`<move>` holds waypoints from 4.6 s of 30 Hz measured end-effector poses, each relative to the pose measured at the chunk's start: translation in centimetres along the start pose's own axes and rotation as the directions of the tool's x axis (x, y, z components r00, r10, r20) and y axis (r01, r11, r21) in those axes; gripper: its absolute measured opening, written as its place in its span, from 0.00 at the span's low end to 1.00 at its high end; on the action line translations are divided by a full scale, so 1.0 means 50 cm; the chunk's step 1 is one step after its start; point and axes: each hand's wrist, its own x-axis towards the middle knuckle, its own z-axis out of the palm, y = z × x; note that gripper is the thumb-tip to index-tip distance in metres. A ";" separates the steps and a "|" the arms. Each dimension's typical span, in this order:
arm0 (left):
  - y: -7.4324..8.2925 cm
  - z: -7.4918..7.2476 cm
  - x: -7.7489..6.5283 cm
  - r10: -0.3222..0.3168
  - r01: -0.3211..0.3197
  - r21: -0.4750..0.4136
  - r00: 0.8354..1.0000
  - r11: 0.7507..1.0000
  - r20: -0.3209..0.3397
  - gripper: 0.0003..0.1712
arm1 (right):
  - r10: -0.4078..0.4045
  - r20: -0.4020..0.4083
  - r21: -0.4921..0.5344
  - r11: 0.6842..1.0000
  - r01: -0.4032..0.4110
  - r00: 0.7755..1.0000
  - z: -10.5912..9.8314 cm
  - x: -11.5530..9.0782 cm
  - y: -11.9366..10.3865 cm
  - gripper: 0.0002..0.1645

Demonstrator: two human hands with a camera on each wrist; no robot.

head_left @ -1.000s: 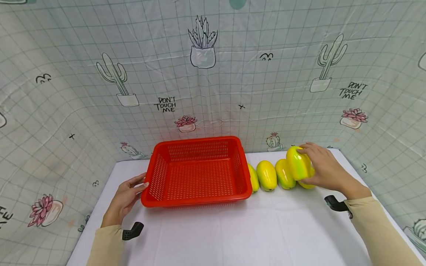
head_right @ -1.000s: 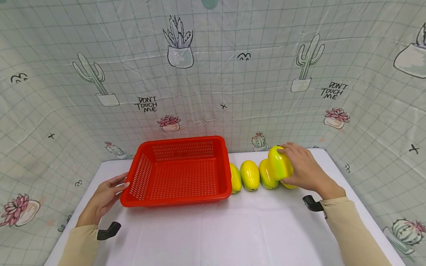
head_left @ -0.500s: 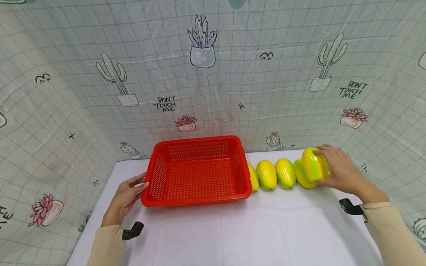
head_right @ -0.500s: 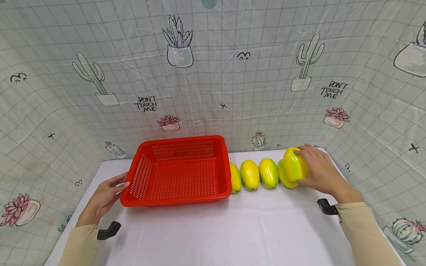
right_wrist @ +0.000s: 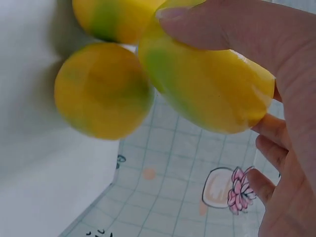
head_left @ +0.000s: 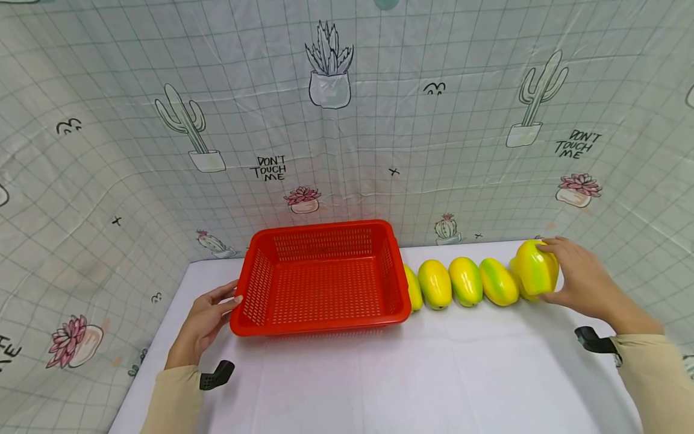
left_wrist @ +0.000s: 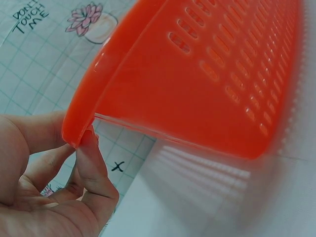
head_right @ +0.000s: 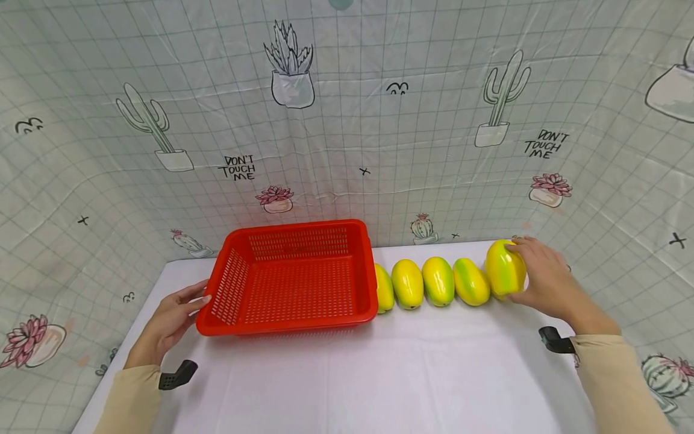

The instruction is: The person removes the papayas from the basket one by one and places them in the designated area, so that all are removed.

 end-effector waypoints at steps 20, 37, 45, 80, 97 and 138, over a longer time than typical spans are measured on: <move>-0.004 -0.002 0.004 -0.003 0.003 -0.006 1.000 1.000 0.000 0.37 | 0.057 -0.017 -0.015 0.998 -0.057 0.998 -0.010 -0.027 0.091 0.63; -0.001 0.000 0.005 -0.020 0.020 -0.010 1.000 1.000 -0.015 0.37 | 0.108 0.078 -0.062 0.993 -0.103 0.991 0.013 -0.056 0.152 0.61; -0.003 0.001 0.004 -0.018 0.017 -0.015 1.000 1.000 -0.014 0.37 | 0.153 0.177 -0.063 0.988 -0.144 0.972 0.030 -0.065 0.165 0.60; -0.003 0.001 0.004 -0.008 0.008 -0.028 1.000 1.000 -0.011 0.36 | 0.149 0.302 -0.095 0.987 -0.126 0.942 0.036 -0.028 0.157 0.59; -0.002 0.002 0.002 -0.006 0.006 -0.024 1.000 1.000 -0.004 0.36 | 0.171 0.360 -0.089 0.985 -0.149 0.917 0.021 -0.020 0.145 0.61; -0.002 0.000 0.005 0.009 -0.009 -0.048 1.000 0.999 0.010 0.37 | 0.189 0.367 -0.074 0.982 -0.174 0.911 0.021 -0.031 0.167 0.64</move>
